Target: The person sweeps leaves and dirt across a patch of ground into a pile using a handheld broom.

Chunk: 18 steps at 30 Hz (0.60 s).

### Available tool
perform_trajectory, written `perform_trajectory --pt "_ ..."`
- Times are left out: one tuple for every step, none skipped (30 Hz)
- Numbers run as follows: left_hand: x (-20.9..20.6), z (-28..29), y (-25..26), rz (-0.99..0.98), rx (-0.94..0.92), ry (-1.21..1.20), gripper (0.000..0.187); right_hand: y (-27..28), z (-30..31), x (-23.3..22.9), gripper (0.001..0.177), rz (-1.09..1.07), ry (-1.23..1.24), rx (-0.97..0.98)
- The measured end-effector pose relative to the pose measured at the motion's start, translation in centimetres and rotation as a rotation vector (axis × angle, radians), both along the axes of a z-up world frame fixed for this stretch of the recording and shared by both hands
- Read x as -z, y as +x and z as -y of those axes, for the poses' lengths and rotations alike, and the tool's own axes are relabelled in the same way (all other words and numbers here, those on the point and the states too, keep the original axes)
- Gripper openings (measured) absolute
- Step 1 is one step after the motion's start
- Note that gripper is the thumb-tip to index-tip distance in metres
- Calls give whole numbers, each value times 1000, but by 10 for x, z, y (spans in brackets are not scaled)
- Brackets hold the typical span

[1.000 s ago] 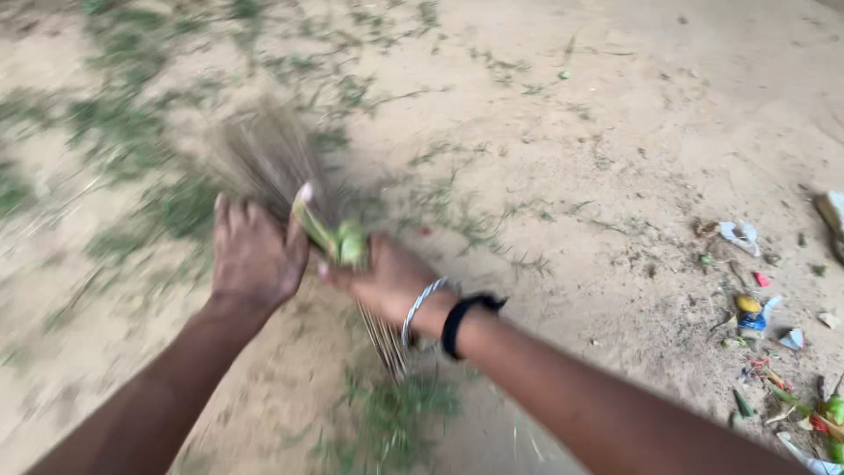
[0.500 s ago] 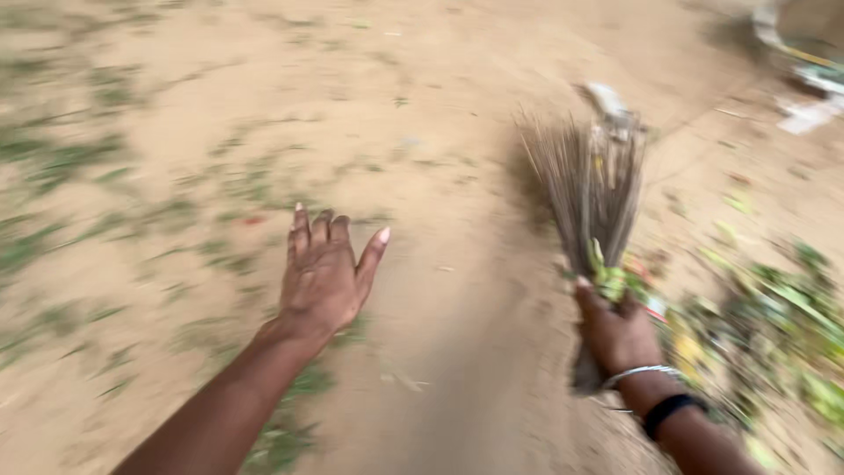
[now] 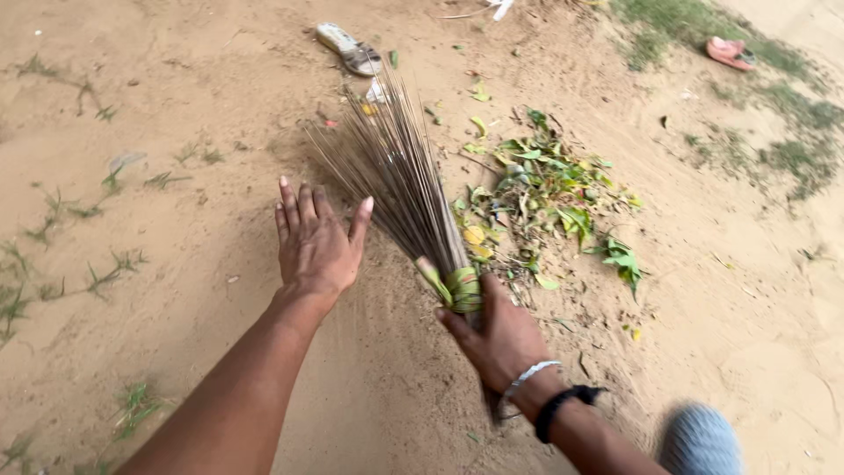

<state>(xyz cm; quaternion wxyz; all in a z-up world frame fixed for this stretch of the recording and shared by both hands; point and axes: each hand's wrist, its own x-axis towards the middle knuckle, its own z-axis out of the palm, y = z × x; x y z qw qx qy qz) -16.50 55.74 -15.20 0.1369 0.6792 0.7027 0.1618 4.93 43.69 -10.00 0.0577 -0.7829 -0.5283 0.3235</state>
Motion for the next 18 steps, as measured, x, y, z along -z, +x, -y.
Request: perform_trajectory --pt "-3 0 -1 -24 43 -5 93 8 0 -5 79 14 92 -24" --pt "-10 -5 -1 -50 86 -9 93 18 3 -8 82 30 184 -48" --pt "-17 -11 -4 -127 123 -35 95 28 3 -7 86 49 275 -85" --pt "-24 -16 -8 -204 159 -62 96 39 0 -1 83 27 268 -13" --pt "-28 -17 -9 -271 189 -98 97 54 -3 6 80 13 251 50" --pt "-33 -21 -9 -319 224 -114 98 72 -4 16 78 -1 234 113" --pt "-39 -25 -12 -369 260 -138 98 93 -1 28 79 -29 209 219" --pt "-43 -26 -13 -419 296 -162 98 119 4 40 80 -56 184 326" --pt "-48 -26 -15 -461 319 -168 96 147 7 52 82 -87 163 429" --pt "-51 -26 -17 -503 342 -176 95 175 16 65 78 -106 246 463" --pt "-53 -28 -14 -545 370 -178 94 204 26 78 74 -124 333 502" --pt "-54 -33 -9 -548 371 -166 93 240 27 85 68 -164 371 556" --pt "-55 -29 -8 -562 385 -181 93 264 40 94 61 -209 377 622" --pt "-54 -23 -9 -576 399 -196 92 280 55 104 63 -92 324 662" --pt "-55 -24 -9 -562 358 -194 92 300 53 106 65 31 302 690" --pt "-54 -23 -10 -546 317 -192 93 315 48 108 67 154 281 716" --pt "-50 -23 -7 -532 287 -188 93 319 42 113 65 89 283 706" --pt "-43 -21 0 -412 208 -176 93 316 29 121 64 24 286 695"
